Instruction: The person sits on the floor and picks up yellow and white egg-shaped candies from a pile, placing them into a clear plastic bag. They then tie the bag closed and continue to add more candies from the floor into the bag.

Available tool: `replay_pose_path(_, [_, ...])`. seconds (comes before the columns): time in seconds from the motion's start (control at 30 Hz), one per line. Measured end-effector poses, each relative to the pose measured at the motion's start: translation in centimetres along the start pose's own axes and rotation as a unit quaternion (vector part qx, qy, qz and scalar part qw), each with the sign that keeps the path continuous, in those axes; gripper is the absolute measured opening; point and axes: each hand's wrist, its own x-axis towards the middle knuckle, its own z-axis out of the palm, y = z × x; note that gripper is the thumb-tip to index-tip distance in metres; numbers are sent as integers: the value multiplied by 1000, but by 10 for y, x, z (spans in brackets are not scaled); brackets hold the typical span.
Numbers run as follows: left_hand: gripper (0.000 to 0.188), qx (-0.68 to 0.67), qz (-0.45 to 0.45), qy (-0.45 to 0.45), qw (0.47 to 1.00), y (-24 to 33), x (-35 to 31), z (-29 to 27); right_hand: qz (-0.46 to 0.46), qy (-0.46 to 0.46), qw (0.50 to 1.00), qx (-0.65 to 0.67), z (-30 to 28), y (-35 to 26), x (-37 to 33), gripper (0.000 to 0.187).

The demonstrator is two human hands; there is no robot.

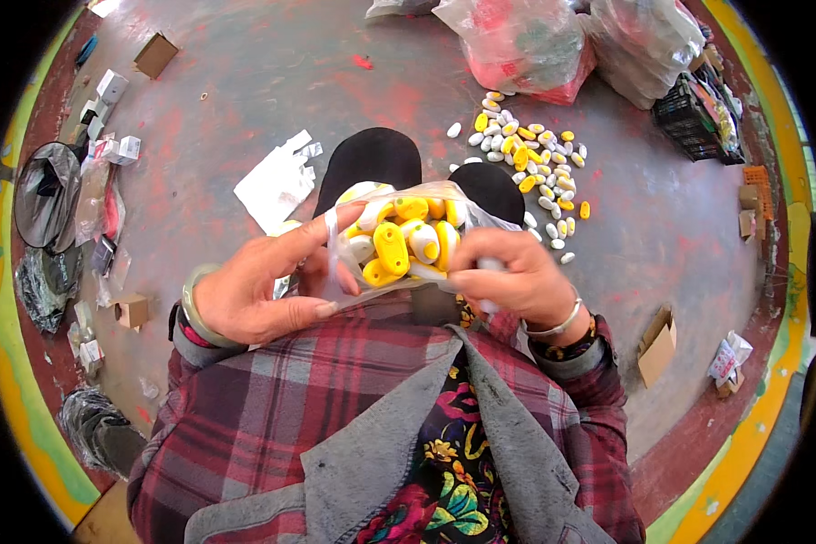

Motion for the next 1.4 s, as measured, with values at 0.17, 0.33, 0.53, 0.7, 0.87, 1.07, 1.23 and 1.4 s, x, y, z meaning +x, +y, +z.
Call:
replay_pose_path(0.17, [77,-24,-36,-14,999,2,-7,-6,-231,70,834,-496,38,12,58,16])
replay_pose_path(0.33, [80,-98,-76,18,992,3,-12,-8,-181,16,826,-533,50,30,83,16])
replay_pose_path(0.53, [73,-101,-16,20,995,-14,-15,-14,39,64,766,-639,27,33,56,13])
replay_pose_path(0.7, [78,-132,-66,38,988,-9,-12,-13,-32,56,741,-668,6,18,34,12])
replay_pose_path(0.87, [76,-98,-51,14,994,-8,-9,-12,-78,58,784,-612,19,12,47,10])
replay_pose_path(1.07, [71,-86,-10,-20,996,-7,-5,-6,62,-45,774,-629,28,28,43,16])
replay_pose_path(1.23, [68,-81,23,-43,995,-14,0,-1,109,-146,753,-632,19,24,26,13])
replay_pose_path(1.4, [75,-94,-7,-52,994,-16,3,0,-87,-27,822,-562,22,24,34,20])
